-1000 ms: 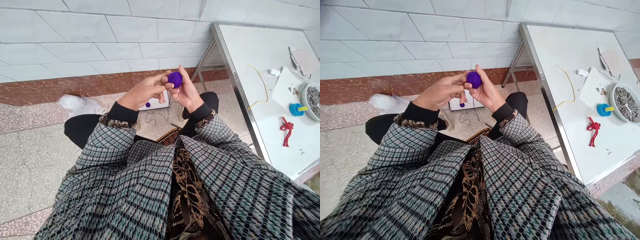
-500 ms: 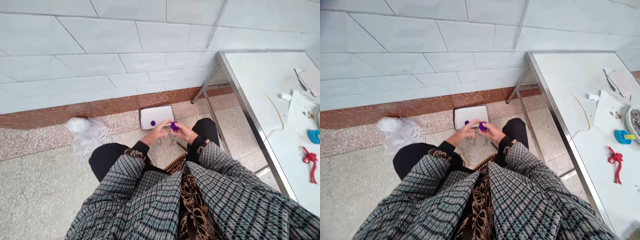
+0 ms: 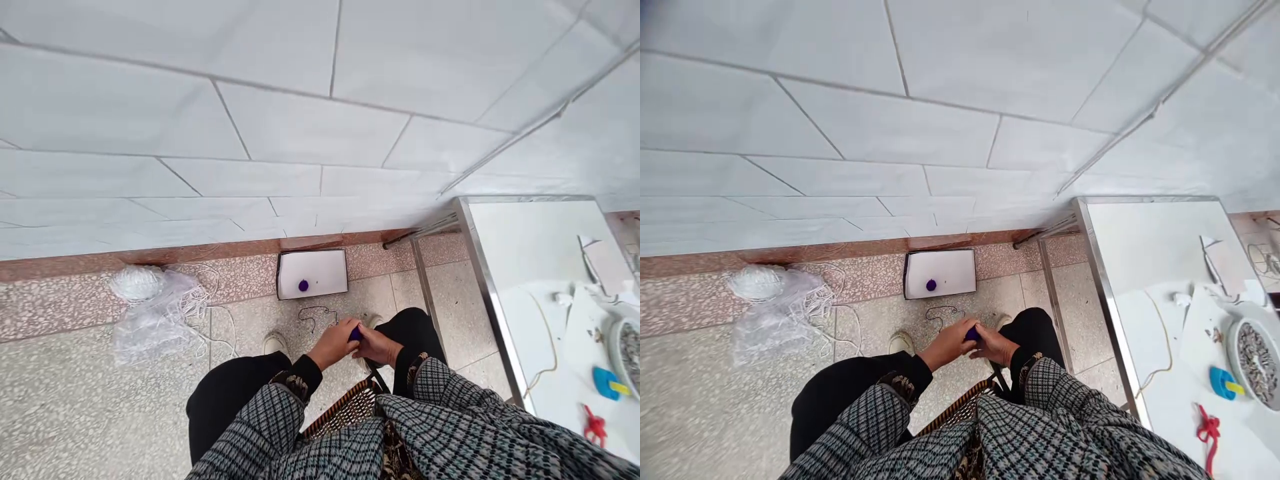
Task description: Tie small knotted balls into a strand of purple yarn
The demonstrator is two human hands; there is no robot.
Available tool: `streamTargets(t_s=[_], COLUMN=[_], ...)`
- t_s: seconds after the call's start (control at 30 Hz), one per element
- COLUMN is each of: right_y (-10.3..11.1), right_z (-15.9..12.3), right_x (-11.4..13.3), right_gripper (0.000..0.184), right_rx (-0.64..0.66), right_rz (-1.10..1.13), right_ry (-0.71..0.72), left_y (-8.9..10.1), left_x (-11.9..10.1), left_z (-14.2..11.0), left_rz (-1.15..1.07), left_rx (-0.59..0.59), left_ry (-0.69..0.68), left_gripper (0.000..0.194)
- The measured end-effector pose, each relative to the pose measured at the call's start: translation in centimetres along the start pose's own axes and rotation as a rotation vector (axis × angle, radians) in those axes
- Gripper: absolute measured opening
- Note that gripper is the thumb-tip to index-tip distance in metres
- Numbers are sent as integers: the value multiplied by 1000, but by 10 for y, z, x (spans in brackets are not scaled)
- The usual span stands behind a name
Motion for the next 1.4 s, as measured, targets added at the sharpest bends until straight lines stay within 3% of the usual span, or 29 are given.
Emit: streamTargets(t_s=[0.1,0.17,0.23,0.33,0.47,0.57,0.67,0.77,0.9,1.03,1.1,1.27,1.4], right_y=[1,1,-4,-25,-68,-99,-138,-162,-163,-157,-156,-149,-136], right_z=[-30,-54,-81,-130,-210,-270,-337,-383,-421,-467,-494,-553,-581], right_x=[22,53,96,172,268,327,385,425,474,517,534,566,582], right_gripper=[75,74,72,70,69,72,55,51,43,20,15,41,19], right_rx=[71,87,82,74,134,216,443,552,446,264,190,121,84], right_rz=[-177,-271,-326,-348,-366,-345,-292,-315,-367,-407,-371,-140,-263], right_ry=[-22,29,126,299,460,546,793,936,1036,1098,1123,1228,1375], left_y=[8,13,24,62,129,161,170,160,135,111,105,94,88], left_x=[-9,-22,-55,-129,-218,-267,-304,-331,-343,-335,-327,-298,-262], left_z=[-10,-25,-44,-77,-116,-134,-144,-145,-140,-136,-138,-152,-165], left_rz=[-459,-839,-1116,-1342,-1382,-1382,-1431,-1478,-1499,-1494,-1488,-1439,-1416], left_rx=[-124,-180,-189,-186,-341,-436,-469,-452,-390,-290,-256,-167,-174], left_ry=[49,102,74,-98,-228,-226,-180,-124,-45,28,39,73,131], left_gripper=[38,46,58,61,53,41,30,40,46,47,47,45,45])
Point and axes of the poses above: each hand's wrist, its own z-axis towards the middle knuckle, its own y-axis out of the back of the hand, x = y × z, the point moved 10 cm from there along z, towards the middle knuckle, and after that the axes turned 11 degrees about -z, right-handed, at the moved point
